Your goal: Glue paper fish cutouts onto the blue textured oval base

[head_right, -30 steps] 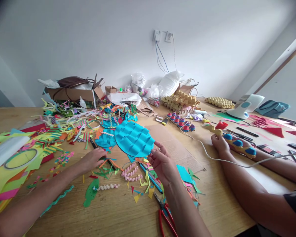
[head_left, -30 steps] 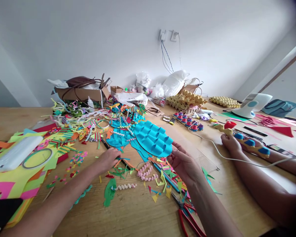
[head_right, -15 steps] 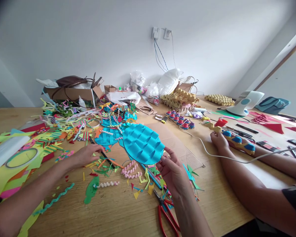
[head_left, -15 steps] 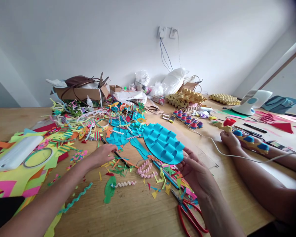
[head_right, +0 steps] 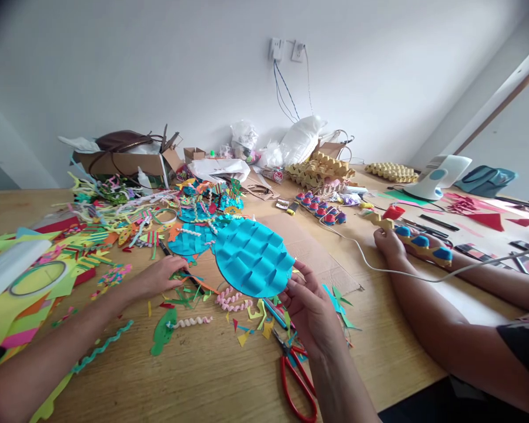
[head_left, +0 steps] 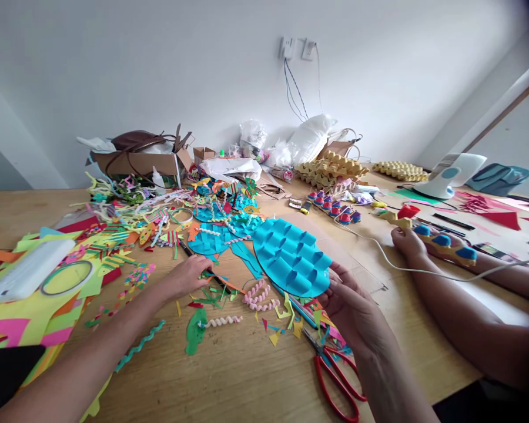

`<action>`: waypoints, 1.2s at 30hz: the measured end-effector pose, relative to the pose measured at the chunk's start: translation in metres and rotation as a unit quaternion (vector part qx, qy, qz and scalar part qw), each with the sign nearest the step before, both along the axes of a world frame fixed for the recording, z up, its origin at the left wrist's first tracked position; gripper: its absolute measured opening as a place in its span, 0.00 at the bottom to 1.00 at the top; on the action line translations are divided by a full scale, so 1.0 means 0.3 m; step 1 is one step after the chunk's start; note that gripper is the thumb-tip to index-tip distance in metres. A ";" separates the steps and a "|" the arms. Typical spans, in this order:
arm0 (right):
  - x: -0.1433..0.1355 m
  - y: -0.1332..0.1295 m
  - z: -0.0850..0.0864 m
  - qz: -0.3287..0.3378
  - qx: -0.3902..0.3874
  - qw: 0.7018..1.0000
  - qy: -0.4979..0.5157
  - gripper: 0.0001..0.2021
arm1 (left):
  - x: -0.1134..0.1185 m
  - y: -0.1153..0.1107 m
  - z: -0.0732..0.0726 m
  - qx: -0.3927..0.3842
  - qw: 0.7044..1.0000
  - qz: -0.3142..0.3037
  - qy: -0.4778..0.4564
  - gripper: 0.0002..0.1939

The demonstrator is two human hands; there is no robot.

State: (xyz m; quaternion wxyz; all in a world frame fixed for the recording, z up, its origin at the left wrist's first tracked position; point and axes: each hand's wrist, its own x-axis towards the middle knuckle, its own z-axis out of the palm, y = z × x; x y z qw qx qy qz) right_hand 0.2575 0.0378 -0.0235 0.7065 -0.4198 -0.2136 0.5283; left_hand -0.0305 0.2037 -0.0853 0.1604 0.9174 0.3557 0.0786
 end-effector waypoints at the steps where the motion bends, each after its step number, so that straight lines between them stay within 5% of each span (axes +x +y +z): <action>1: 0.002 -0.004 0.000 0.003 0.002 1.000 -0.006 0.22 | -0.004 0.005 0.006 -0.004 1.000 0.000 -0.003 0.14; 6: 0.004 -0.027 0.002 0.009 0.004 0.999 -0.030 0.21 | -0.027 -0.008 0.057 -0.019 1.000 0.001 -0.023 0.16; 14: 0.006 -0.076 -0.009 0.014 -0.009 0.999 -0.043 0.21 | -0.039 -0.138 0.172 -0.023 0.993 0.057 -0.097 0.12; 17: -0.013 -0.104 -0.013 0.032 -0.016 0.998 -0.054 0.22 | -0.019 -0.205 0.204 -0.109 0.972 0.104 -0.182 0.13; 19: -0.035 -0.127 -0.021 0.044 -0.020 0.997 -0.055 0.22 | -0.003 -0.259 0.211 -0.230 0.927 0.127 -0.266 0.17; 22: -0.074 -0.169 -0.050 0.068 -0.030 0.996 -0.057 0.23 | 0.016 -0.348 0.199 -0.376 0.853 0.144 -0.333 0.25; 26: -0.133 -0.229 -0.102 0.087 -0.042 0.993 -0.073 0.24 | 0.021 -0.454 0.160 -0.467 0.789 0.139 -0.373 0.28; 36: -0.242 -0.359 -0.229 0.071 -0.070 0.984 -0.145 0.27 | -0.021 -0.612 0.047 -0.539 0.713 0.201 -0.402 0.34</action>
